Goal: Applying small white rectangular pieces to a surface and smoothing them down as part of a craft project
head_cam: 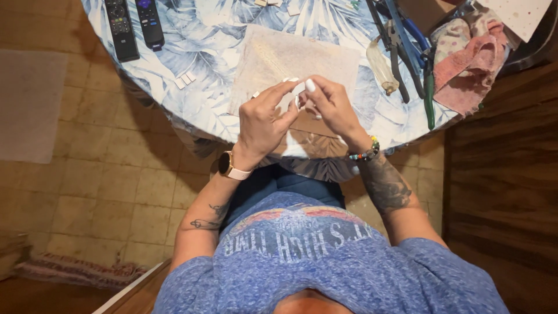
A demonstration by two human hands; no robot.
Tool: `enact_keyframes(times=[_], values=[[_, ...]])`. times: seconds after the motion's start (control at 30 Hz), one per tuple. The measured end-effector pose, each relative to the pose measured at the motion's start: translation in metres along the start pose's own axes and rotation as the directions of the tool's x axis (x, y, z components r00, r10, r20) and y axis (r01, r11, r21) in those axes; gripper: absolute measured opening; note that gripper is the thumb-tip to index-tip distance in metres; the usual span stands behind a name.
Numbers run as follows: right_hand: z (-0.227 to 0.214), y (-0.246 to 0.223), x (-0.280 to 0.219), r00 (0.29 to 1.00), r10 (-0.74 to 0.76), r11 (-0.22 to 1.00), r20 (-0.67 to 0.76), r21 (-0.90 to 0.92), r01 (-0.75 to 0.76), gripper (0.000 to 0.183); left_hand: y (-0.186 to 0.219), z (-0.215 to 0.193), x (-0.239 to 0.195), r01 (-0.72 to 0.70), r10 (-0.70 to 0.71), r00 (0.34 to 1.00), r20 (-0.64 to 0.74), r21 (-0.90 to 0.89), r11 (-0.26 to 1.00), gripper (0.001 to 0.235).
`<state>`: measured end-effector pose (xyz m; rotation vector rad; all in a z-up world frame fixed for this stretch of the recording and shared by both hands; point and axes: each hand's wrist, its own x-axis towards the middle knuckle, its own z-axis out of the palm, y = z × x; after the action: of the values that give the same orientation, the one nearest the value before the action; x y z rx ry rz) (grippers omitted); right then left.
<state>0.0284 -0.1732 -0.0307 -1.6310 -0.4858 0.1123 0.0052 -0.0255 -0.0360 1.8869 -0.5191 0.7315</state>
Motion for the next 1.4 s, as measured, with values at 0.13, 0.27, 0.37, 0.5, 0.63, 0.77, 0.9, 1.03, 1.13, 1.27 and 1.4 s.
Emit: enact_keyframes(times=[0.13, 0.27, 0.37, 0.5, 0.63, 0.77, 0.9, 1.03, 1.13, 1.27, 1.4], values=[[-0.008, -0.008, 0.009, 0.992, -0.004, 0.997, 0.124, -0.074, 0.014, 0.025, -0.004, 0.000, -0.002, -0.021, 0.020, 0.999, 0.038, 0.031, 0.999, 0.023], [-0.014, -0.001, 0.016, 0.972, -0.005, 0.964, 0.235, -0.257, 0.067, 0.017, -0.009, -0.005, -0.008, -0.024, 0.018, 0.998, 0.063, 0.094, 0.995, 0.027], [-0.018, 0.007, 0.026, 0.958, -0.005, 0.907, 0.288, -0.402, 0.126, 0.017, -0.019, 0.002, -0.029, -0.048, 0.035, 0.996, 0.086, 0.160, 0.986, 0.026], [-0.017, 0.032, 0.051, 0.925, -0.014, 0.580, 0.379, -0.751, 0.316, 0.024, -0.008, 0.008, -0.056, -0.145, -0.022, 0.929, 0.369, 0.417, 0.897, 0.036], [-0.006, 0.075, 0.092, 0.890, -0.054, 0.297, 0.452, -0.844, 0.447, 0.013, -0.007, 0.012, -0.070, -0.236, -0.010, 0.905, 0.426, 0.519, 0.822, 0.046], [0.005, 0.098, 0.116, 0.876, -0.133, 0.157, 0.464, -0.863, 0.481, 0.025, -0.010, 0.011, -0.067, -0.268, -0.017, 0.886, 0.462, 0.543, 0.796, 0.053], [0.001, 0.063, 0.075, 0.918, 0.043, 0.231, 0.395, -0.897, 0.376, 0.023, -0.012, 0.010, -0.067, -0.277, -0.020, 0.878, 0.478, 0.543, 0.793, 0.056], [-0.035, 0.052, -0.005, 0.914, 0.151, 0.291, 0.375, -0.901, 0.322, 0.015, -0.012, 0.008, -0.068, -0.290, -0.008, 0.877, 0.481, 0.541, 0.789, 0.059], [-0.042, 0.043, -0.031, 0.939, 0.133, 0.216, 0.316, -0.934, 0.283, 0.027, -0.012, 0.009, -0.066, -0.304, -0.010, 0.872, 0.490, 0.556, 0.773, 0.065], [-0.021, 0.051, 0.008, 0.945, 0.139, 0.290, 0.295, -0.925, 0.246, 0.027, -0.013, 0.010, -0.066, -0.301, -0.006, 0.870, 0.493, 0.540, 0.786, 0.067], [0.000, 0.118, 0.099, 0.895, -0.198, 0.204, 0.401, -0.876, 0.438, 0.021, -0.013, 0.011, -0.065, -0.301, -0.025, 0.860, 0.509, 0.546, 0.782, 0.068]])
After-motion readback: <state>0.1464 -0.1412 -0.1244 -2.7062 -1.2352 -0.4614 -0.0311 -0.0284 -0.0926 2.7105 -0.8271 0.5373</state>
